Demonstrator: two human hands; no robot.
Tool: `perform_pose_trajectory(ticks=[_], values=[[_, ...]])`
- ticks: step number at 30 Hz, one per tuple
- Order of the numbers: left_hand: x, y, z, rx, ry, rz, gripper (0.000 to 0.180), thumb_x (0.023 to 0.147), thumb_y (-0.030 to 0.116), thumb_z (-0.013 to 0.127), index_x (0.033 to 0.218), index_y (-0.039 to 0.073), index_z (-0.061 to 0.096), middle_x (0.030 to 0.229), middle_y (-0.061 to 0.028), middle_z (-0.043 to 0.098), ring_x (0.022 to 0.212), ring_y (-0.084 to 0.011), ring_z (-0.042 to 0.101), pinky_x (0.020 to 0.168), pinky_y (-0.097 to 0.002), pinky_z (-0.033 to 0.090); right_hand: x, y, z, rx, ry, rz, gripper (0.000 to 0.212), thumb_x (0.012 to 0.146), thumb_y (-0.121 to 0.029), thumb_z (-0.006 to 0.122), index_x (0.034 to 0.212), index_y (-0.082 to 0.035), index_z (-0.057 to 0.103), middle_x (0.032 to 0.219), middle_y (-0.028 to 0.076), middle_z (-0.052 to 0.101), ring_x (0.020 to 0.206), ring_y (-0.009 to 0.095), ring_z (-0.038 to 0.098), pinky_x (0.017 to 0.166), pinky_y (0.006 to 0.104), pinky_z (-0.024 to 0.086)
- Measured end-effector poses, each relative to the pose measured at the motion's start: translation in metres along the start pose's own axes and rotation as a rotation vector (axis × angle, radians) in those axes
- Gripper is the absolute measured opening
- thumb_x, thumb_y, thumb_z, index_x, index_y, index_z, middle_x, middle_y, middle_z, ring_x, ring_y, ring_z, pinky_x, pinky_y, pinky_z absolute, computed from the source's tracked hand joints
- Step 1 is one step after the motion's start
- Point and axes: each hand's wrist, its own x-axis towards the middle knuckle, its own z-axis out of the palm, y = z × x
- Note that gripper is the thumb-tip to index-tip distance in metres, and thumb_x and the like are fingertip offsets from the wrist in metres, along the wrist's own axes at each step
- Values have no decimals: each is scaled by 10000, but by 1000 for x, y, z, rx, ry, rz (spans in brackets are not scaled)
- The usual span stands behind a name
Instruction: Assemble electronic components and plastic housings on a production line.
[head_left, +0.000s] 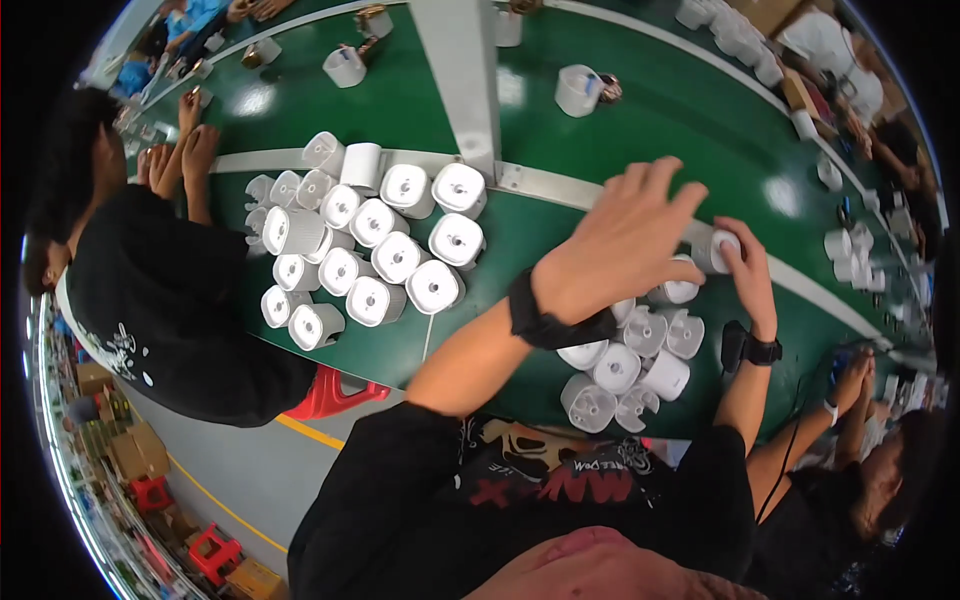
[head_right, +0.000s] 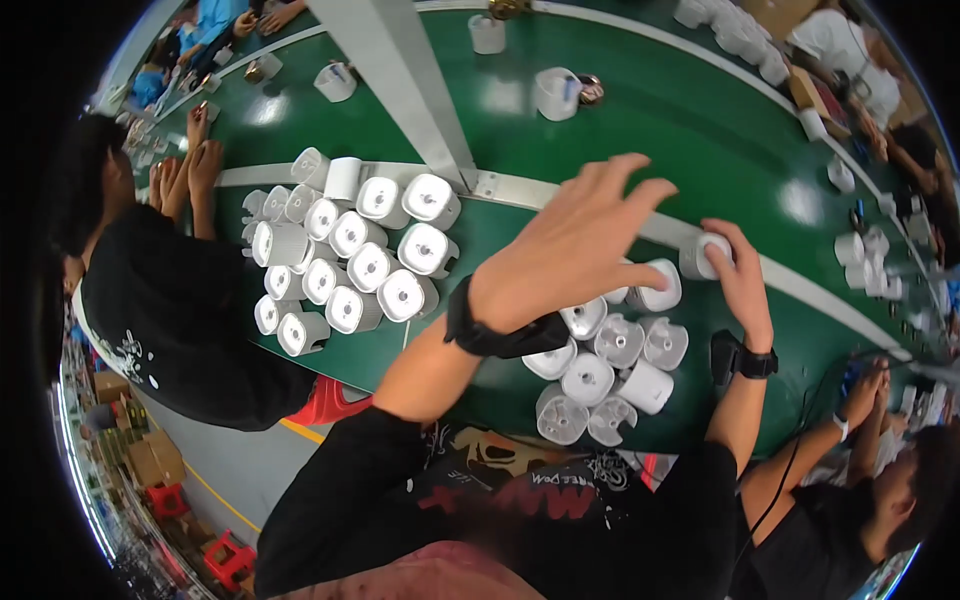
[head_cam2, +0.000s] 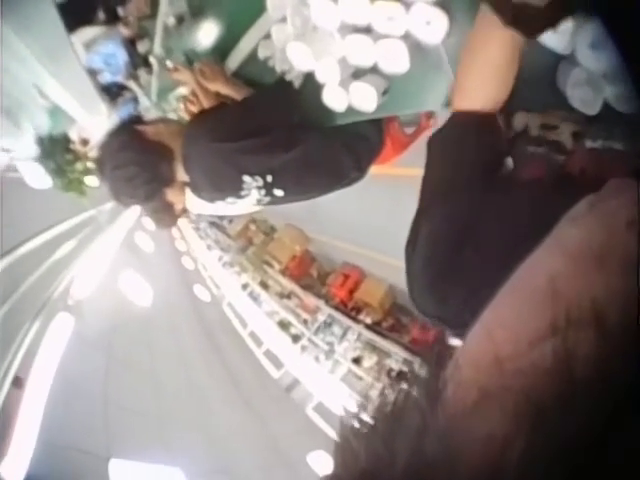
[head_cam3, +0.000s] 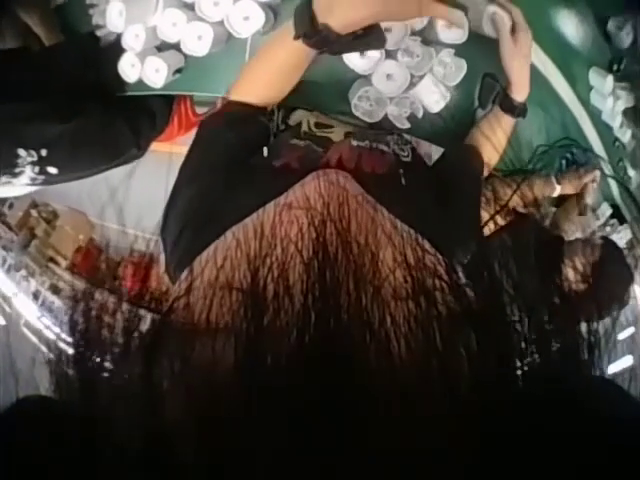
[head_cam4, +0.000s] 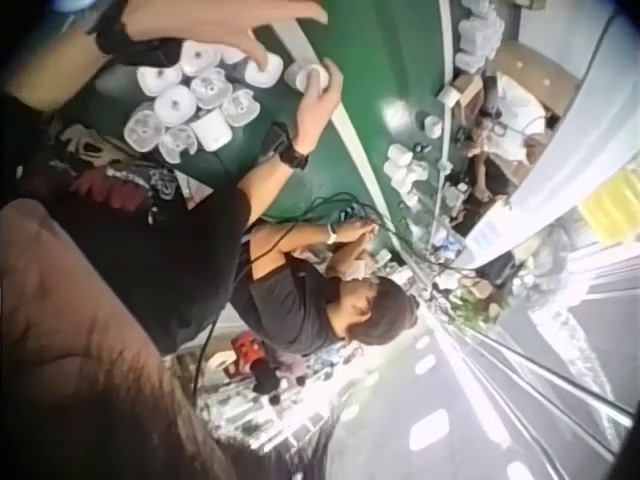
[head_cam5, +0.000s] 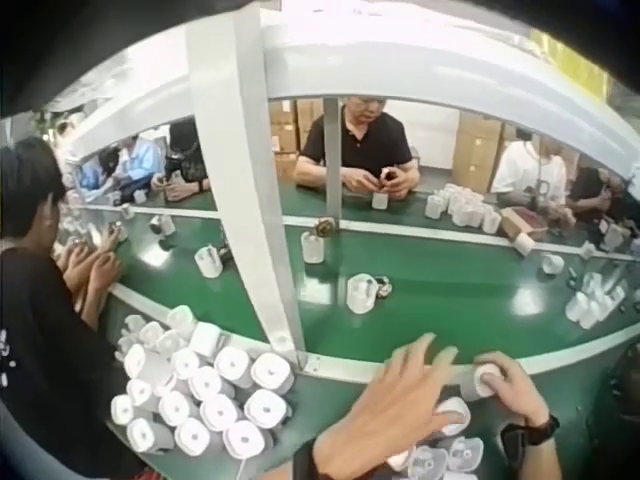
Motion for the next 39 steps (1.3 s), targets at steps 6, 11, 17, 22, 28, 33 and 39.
perform_pose_trajectory(ticks=[6, 11, 17, 22, 28, 33, 39], values=[[-66, 2, -28, -151, -243, -57, 1192, 494, 340, 925, 1492, 116, 312, 1567, -236, 173, 1459, -458, 133, 1171, -546, 217, -48, -15, -11, -20, 207, -86, 739, 769, -339, 758, 1405, -74, 492, 1464, 116, 457, 1376, 264, 397, 1134, 403, 292], [-100, -6, -7, -170, -441, -76, 1284, 359, 271, 960, 1491, 168, 363, 1602, -237, 83, 1461, -506, 45, 1159, -635, 118, -52, -11, 7, -22, 219, -193, 1055, 601, -560, 816, 1474, -111, 428, 1600, 120, 249, 1480, 304, 217, 1185, 480, 184], [-100, 10, 9, 54, -506, 15, 1150, 389, 300, 953, 1437, 243, 482, 1600, -239, 89, 1435, -563, 32, 1115, -715, 87, -40, 1, 18, 77, 154, -239, 973, 681, -681, 700, 1432, -102, 483, 1584, 137, 256, 1466, 322, 231, 1182, 479, 175], [-115, 13, 15, 81, -498, 30, 1065, 459, 342, 926, 1428, 286, 490, 1592, -227, 140, 1430, -565, 73, 1056, -780, 125, -48, -6, 38, 58, 169, -225, 932, 768, -785, 527, 1380, -83, 536, 1544, 171, 284, 1426, 350, 283, 1165, 480, 197], [-137, 22, 19, 91, -481, 20, 976, 511, 424, 903, 1402, 296, 526, 1577, -217, 201, 1411, -581, 123, 1042, -789, 123, -61, -9, 51, 125, 188, -301, 764, 781, -593, 619, 1359, -97, 558, 1500, 195, 286, 1346, 374, 358, 1133, 467, 263], [-135, 15, 27, 96, -382, -33, 974, 511, 411, 903, 1401, 304, 524, 1570, -200, 233, 1416, -556, 151, 1036, -791, 148, -61, -16, 72, 99, 235, -259, 723, 820, -586, 581, 1337, -80, 575, 1480, 193, 311, 1349, 359, 358, 1127, 457, 269], [-138, 4, 12, 160, -342, -39, 935, 517, 372, 898, 1370, 240, 538, 1564, -177, 253, 1450, -475, 162, 1057, -752, 207, -47, -35, 103, 118, 246, -247, 527, 777, -317, 684, 1245, -78, 643, 1443, 195, 361, 1307, 354, 405, 1089, 440, 332]])
